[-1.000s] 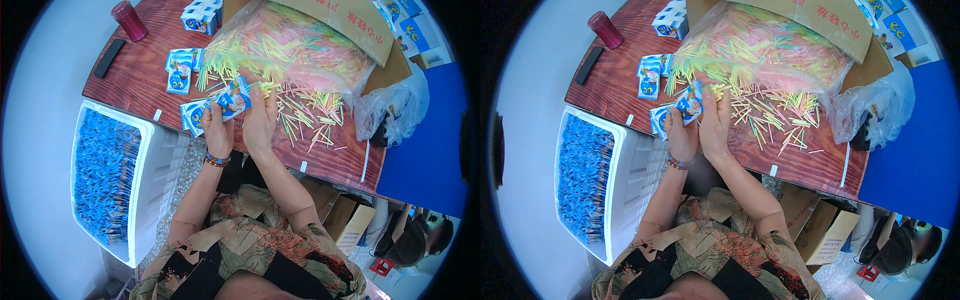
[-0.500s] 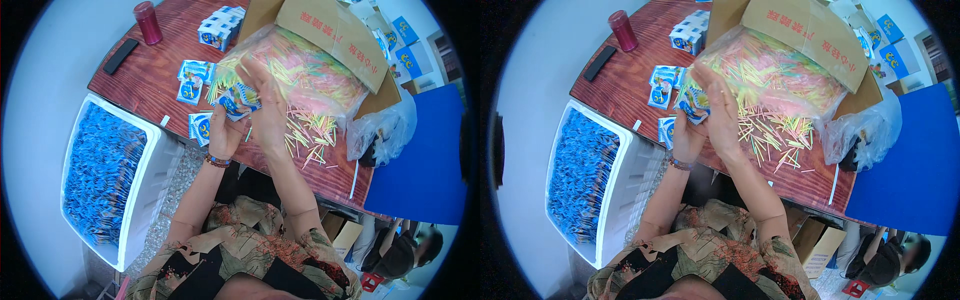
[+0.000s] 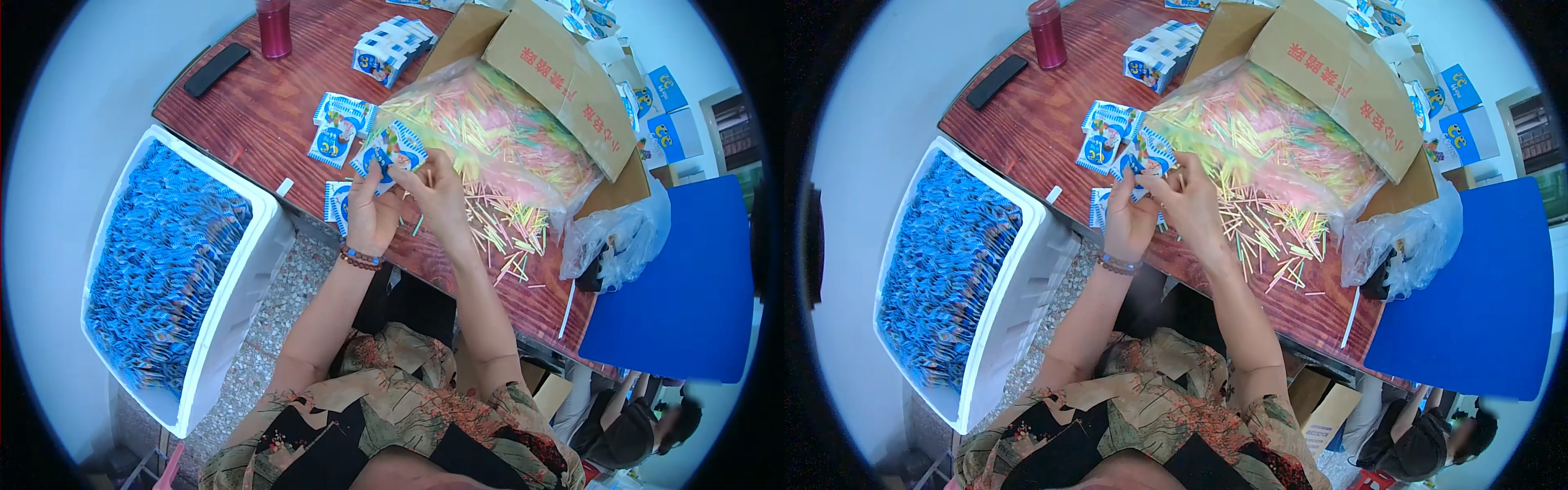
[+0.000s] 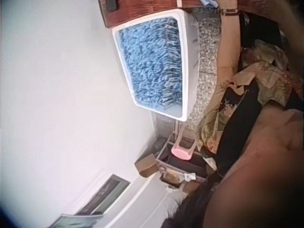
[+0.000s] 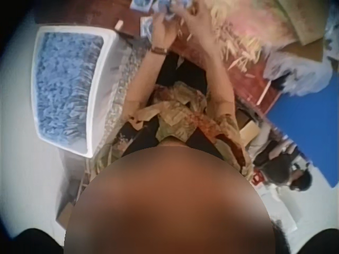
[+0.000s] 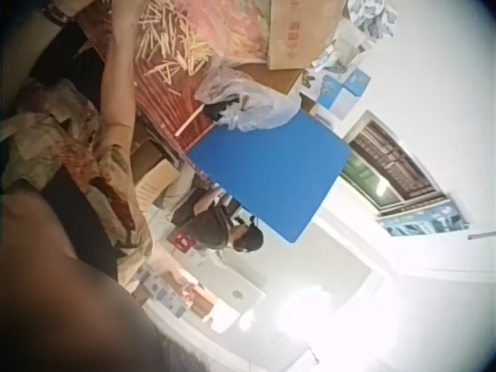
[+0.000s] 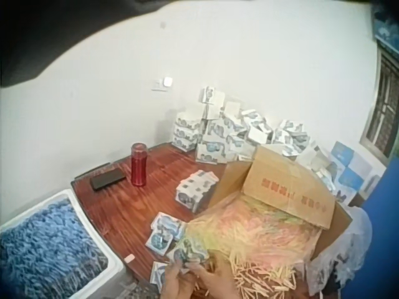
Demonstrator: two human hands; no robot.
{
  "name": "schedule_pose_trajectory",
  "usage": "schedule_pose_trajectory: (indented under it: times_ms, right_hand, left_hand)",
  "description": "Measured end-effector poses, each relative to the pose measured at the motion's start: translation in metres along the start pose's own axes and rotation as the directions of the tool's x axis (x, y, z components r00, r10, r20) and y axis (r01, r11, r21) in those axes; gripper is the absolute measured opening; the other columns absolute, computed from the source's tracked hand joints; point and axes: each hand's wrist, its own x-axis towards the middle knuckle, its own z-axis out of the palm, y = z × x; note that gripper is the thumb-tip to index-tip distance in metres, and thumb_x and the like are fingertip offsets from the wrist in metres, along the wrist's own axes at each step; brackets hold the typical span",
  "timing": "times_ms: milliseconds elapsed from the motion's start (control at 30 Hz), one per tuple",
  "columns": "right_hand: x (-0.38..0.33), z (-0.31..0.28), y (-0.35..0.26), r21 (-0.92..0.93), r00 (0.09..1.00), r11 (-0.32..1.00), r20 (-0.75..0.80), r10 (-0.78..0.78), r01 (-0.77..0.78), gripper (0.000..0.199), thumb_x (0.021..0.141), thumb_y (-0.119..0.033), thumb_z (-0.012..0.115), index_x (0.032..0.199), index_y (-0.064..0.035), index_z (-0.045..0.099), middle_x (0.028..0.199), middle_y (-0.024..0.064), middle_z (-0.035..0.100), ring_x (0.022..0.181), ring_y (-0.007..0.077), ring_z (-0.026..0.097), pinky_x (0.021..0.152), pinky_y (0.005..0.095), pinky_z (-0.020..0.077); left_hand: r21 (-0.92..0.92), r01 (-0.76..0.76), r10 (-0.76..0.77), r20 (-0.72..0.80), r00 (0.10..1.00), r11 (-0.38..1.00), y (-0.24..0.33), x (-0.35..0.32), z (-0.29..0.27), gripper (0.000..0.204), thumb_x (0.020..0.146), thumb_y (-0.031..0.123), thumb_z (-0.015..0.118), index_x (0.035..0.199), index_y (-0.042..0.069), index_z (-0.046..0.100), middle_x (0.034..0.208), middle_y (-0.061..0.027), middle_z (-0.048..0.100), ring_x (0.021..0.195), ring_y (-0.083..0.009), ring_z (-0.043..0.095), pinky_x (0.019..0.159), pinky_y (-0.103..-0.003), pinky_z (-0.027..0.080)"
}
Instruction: Packing small wooden or plastic sticks into blue cardboard boxes on a production line.
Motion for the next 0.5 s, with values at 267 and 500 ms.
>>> schedule_pose_trajectory:
  times_ms: [267, 500]
  right_hand:
    - [0.027, 0.034, 0.019, 0.409, 0.987, 0.911, 0.158, -0.022, -0.045, 0.009, 0.084, -0.005, 0.07, 0.091, 0.0005, 0.068, 0.077, 0.0009, 0.067, 0.065, 0.0027, 0.056, 0.056, 0.0172, 0.0412]
    - [0.058, 0.06, 0.019, 0.137, 0.938, 0.982, 0.339, 0.074, -0.127, 0.021, 0.084, -0.019, 0.069, 0.095, -0.001, 0.069, 0.083, 0.0027, 0.069, 0.076, 0.0076, 0.061, 0.068, 0.024, 0.0456]
  left_hand:
    - [0.089, -0.105, 0.116, -0.13, 0.985, 0.991, 0.033, 0.001, -0.008, 0.021, 0.095, 0.011, 0.058, 0.115, 0.006, 0.058, 0.111, -0.0051, 0.065, 0.101, -0.0163, 0.062, 0.089, -0.035, 0.05]
    - [0.655, -0.312, 0.478, -0.087, 0.874, 0.688, 0.073, 0.002, -0.032, 0.037, 0.092, 0.004, 0.059, 0.127, 0.001, 0.048, 0.124, -0.0123, 0.056, 0.114, -0.0182, 0.055, 0.096, -0.03, 0.045]
